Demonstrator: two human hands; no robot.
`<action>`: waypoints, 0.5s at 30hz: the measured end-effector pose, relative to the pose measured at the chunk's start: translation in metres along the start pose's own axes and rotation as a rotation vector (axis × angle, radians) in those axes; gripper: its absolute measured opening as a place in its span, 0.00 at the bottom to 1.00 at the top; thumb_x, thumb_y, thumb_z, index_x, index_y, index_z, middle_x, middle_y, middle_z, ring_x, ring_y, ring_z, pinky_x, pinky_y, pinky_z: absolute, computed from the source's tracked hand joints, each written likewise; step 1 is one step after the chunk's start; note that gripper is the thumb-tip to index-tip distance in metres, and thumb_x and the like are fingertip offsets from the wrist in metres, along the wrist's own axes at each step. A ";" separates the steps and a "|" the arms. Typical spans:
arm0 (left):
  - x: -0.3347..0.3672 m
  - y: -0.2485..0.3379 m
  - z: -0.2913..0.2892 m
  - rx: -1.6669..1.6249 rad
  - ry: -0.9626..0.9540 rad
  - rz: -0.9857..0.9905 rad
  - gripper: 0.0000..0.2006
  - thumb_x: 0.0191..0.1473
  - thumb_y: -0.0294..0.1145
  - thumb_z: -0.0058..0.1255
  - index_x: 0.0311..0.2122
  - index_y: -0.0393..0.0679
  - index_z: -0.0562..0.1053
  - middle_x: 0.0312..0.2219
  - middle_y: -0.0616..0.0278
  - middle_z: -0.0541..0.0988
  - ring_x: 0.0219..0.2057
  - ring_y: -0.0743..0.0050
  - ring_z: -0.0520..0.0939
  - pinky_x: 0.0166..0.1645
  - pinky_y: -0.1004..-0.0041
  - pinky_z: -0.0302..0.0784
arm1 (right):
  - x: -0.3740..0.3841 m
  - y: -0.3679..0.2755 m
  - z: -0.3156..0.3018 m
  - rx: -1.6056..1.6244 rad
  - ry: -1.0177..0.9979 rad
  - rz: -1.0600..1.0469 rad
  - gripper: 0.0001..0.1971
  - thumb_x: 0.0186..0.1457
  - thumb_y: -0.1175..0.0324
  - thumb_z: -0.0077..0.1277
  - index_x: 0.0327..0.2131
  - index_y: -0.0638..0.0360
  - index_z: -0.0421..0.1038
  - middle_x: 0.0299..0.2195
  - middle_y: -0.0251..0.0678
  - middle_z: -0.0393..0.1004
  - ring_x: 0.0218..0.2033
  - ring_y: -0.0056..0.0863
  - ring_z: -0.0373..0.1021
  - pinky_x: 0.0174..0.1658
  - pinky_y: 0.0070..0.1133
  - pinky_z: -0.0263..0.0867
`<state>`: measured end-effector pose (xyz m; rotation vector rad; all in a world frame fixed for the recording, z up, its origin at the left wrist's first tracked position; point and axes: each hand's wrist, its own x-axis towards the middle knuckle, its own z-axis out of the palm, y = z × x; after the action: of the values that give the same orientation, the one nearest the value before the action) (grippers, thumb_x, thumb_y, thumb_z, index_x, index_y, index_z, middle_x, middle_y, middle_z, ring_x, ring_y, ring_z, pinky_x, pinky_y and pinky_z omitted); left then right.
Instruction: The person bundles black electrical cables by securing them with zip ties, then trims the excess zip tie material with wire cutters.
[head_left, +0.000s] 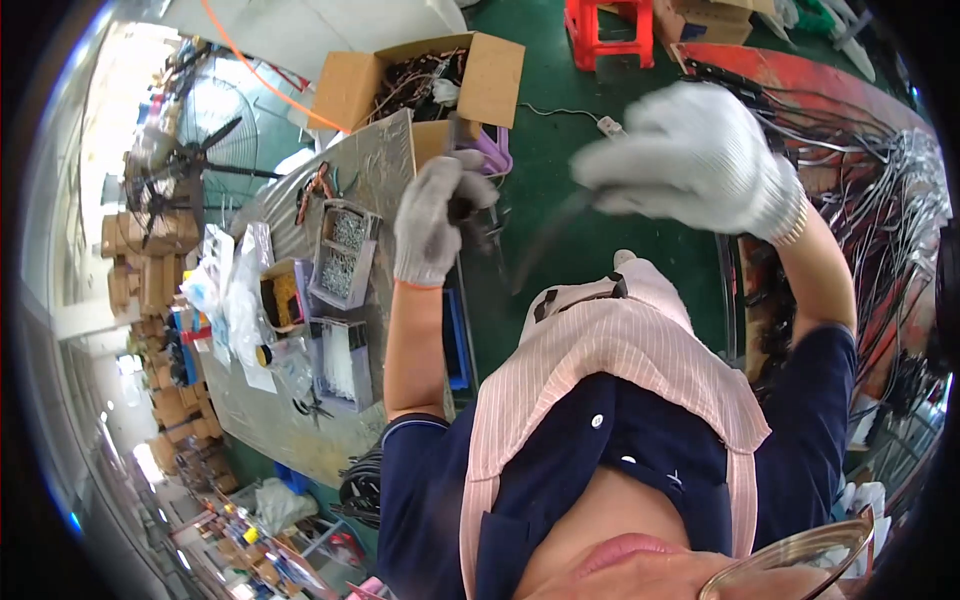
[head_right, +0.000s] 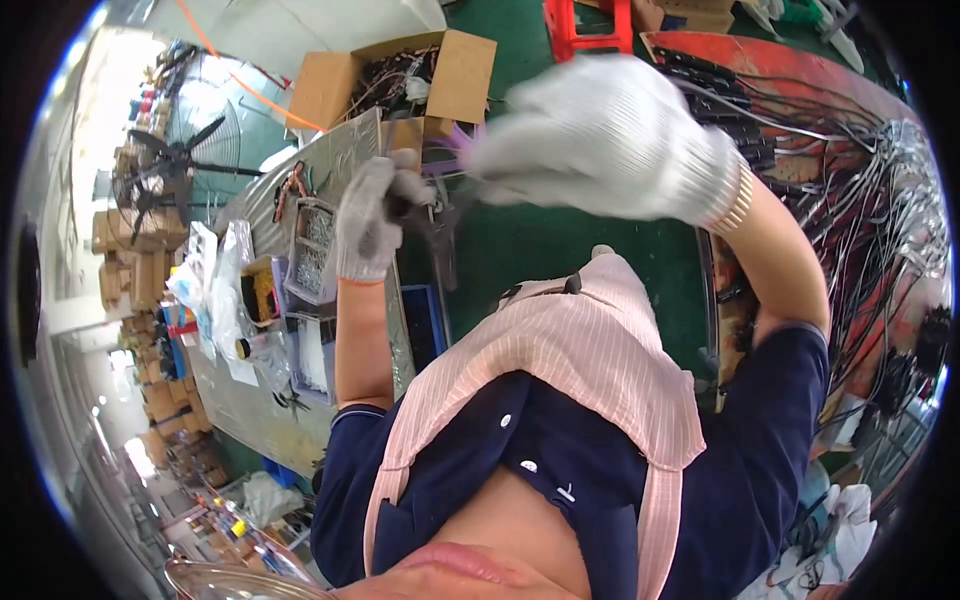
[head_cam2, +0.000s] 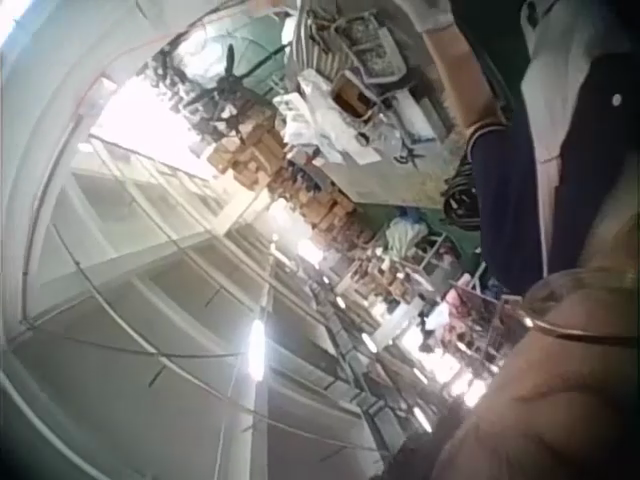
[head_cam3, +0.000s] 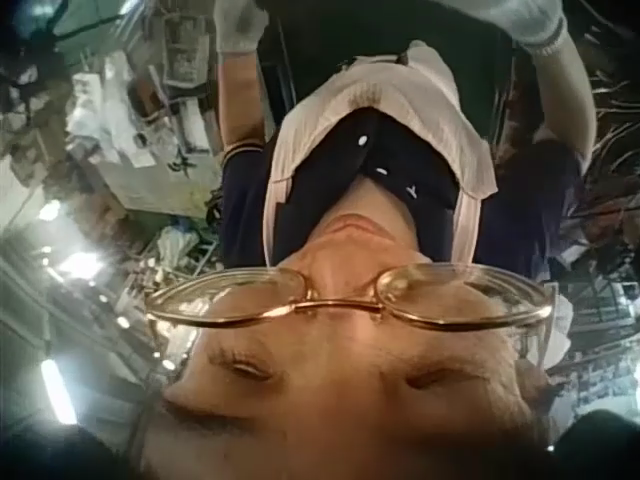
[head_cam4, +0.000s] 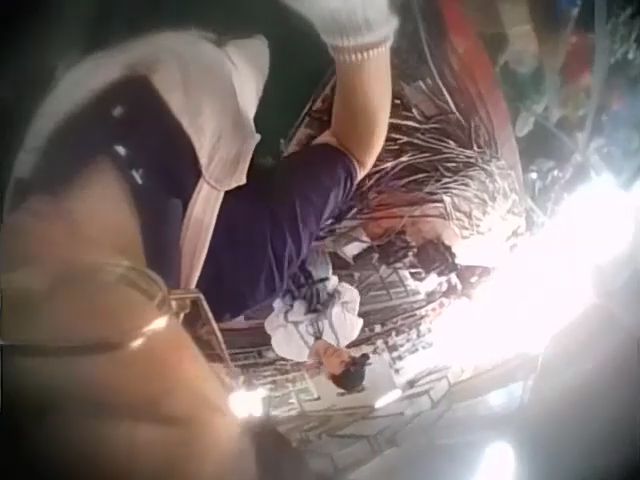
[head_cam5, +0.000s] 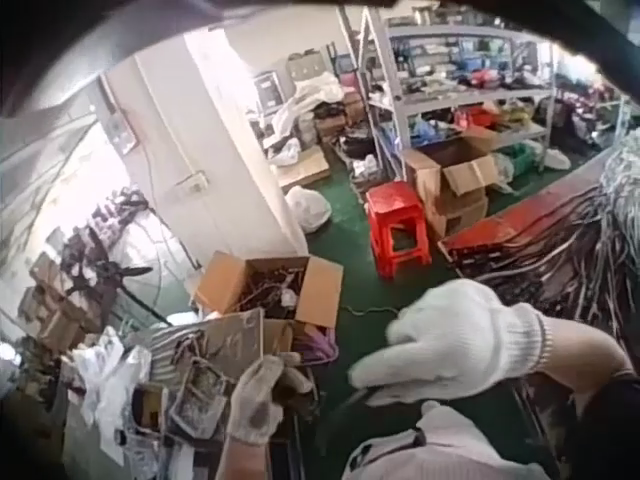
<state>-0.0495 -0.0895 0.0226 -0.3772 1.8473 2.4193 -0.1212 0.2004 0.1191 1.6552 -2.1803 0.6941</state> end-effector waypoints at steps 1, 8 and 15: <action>0.000 -0.001 0.014 0.016 -0.022 -0.005 0.19 0.62 0.38 0.44 0.47 0.29 0.71 0.23 0.58 0.78 0.28 0.63 0.79 0.39 0.65 0.77 | 0.012 0.001 0.005 -0.023 0.132 -0.010 0.08 0.52 0.58 0.57 0.35 0.44 0.78 0.21 0.31 0.70 0.23 0.35 0.71 0.26 0.27 0.66; -0.019 -0.002 0.058 -0.284 -0.352 0.105 0.24 0.65 0.49 0.36 0.35 0.34 0.73 0.10 0.72 0.62 0.13 0.74 0.66 0.28 0.68 0.73 | 0.028 0.022 -0.014 -0.106 0.253 0.073 0.10 0.55 0.58 0.55 0.37 0.48 0.75 0.24 0.32 0.74 0.25 0.32 0.74 0.24 0.26 0.67; -0.070 0.028 0.041 -0.037 -0.459 0.270 0.26 0.64 0.52 0.38 0.32 0.35 0.72 0.08 0.72 0.60 0.10 0.77 0.65 0.16 0.73 0.64 | -0.016 0.095 0.021 -0.137 0.142 -0.068 0.19 0.53 0.63 0.56 0.50 0.43 0.74 0.29 0.34 0.70 0.27 0.33 0.70 0.31 0.26 0.67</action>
<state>0.0059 -0.0517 0.0758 0.4214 1.7327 2.4268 -0.2070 0.2219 0.0757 1.5543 -2.0159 0.6096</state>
